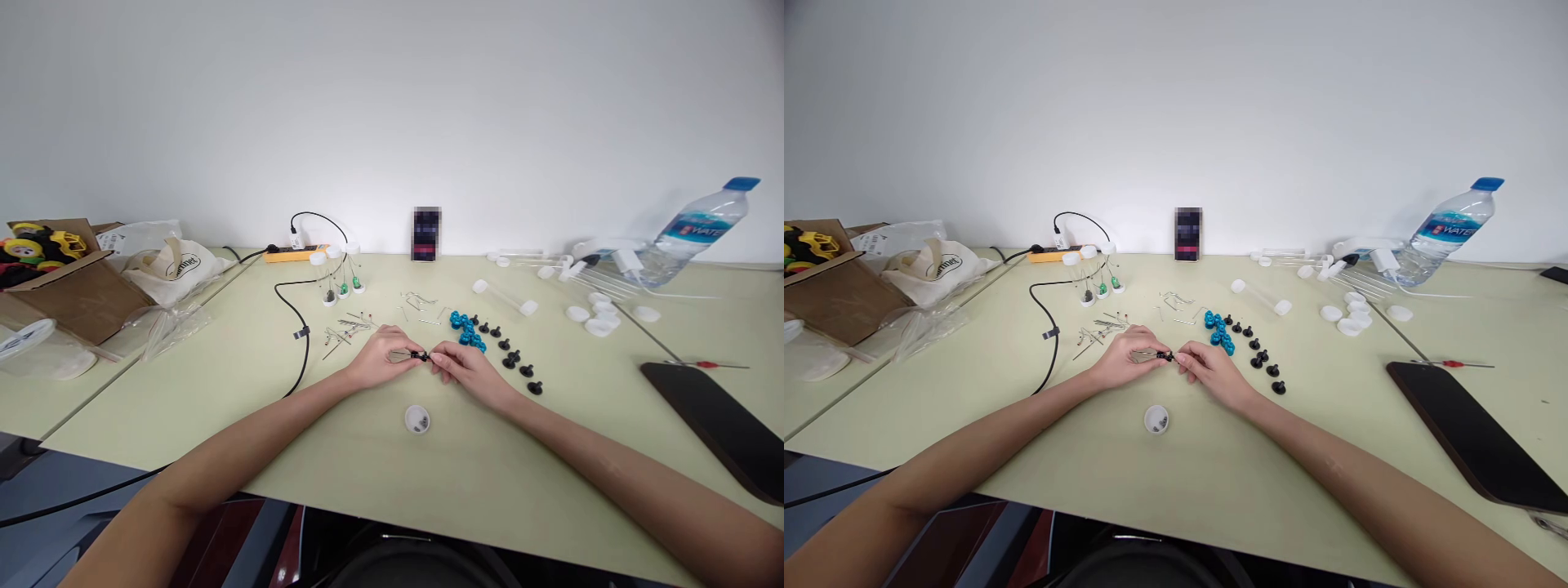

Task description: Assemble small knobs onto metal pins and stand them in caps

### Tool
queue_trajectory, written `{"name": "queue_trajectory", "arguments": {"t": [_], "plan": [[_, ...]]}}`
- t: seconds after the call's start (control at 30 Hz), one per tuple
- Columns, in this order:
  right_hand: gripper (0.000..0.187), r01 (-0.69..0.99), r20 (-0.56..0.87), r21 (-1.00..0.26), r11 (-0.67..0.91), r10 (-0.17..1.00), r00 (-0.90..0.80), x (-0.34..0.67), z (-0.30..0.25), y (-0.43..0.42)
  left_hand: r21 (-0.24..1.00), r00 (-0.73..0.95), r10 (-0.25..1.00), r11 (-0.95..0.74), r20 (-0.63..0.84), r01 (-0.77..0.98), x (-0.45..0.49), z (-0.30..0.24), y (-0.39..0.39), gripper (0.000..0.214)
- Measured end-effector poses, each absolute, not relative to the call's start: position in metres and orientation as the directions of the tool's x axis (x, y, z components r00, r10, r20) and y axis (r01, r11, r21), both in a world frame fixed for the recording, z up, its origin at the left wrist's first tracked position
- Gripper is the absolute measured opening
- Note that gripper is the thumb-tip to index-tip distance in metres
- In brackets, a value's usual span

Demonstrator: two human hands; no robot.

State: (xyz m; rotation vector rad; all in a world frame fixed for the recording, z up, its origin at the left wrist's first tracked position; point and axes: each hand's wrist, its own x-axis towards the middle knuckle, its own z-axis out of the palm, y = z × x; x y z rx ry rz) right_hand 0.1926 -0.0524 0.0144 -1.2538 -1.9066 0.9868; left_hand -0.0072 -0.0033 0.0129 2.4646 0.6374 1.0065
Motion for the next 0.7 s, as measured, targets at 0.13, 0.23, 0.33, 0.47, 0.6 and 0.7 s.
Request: {"name": "queue_trajectory", "arguments": {"t": [0.13, 0.23, 0.33, 0.47, 0.6, 0.7], "plan": [[0.029, 0.428, 0.096, -0.872, 0.239, 0.939, -0.329, 0.193, 0.0114, -0.0514, 0.508, 0.643, 0.542, -0.82, 0.541, 0.264, -0.0076, 0.0125, -0.0025, 0.018], [0.026, 0.422, 0.092, -0.878, 0.228, 0.943, -0.319, 0.193, 0.0099, -0.0507, 0.501, 0.647, 0.539, -0.823, 0.54, 0.268, -0.0079, 0.0116, -0.0016, 0.019], [0.022, 0.424, 0.094, -0.876, 0.229, 0.944, -0.316, 0.1925, 0.0106, -0.0511, 0.502, 0.65, 0.534, -0.825, 0.54, 0.261, -0.008, 0.0106, -0.0008, 0.018], [0.021, 0.434, 0.095, -0.872, 0.227, 0.948, -0.304, 0.1912, 0.0134, -0.0529, 0.508, 0.651, 0.536, -0.822, 0.537, 0.258, -0.0079, 0.01, -0.0004, 0.018], [0.022, 0.431, 0.097, -0.874, 0.225, 0.949, -0.299, 0.1905, 0.0144, -0.0534, 0.51, 0.655, 0.538, -0.82, 0.531, 0.261, -0.0079, 0.0107, -0.0008, 0.018], [0.019, 0.42, 0.103, -0.878, 0.23, 0.947, -0.305, 0.191, 0.0134, -0.0527, 0.516, 0.654, 0.543, -0.816, 0.526, 0.262, -0.0081, 0.0112, -0.0011, 0.018]]}}
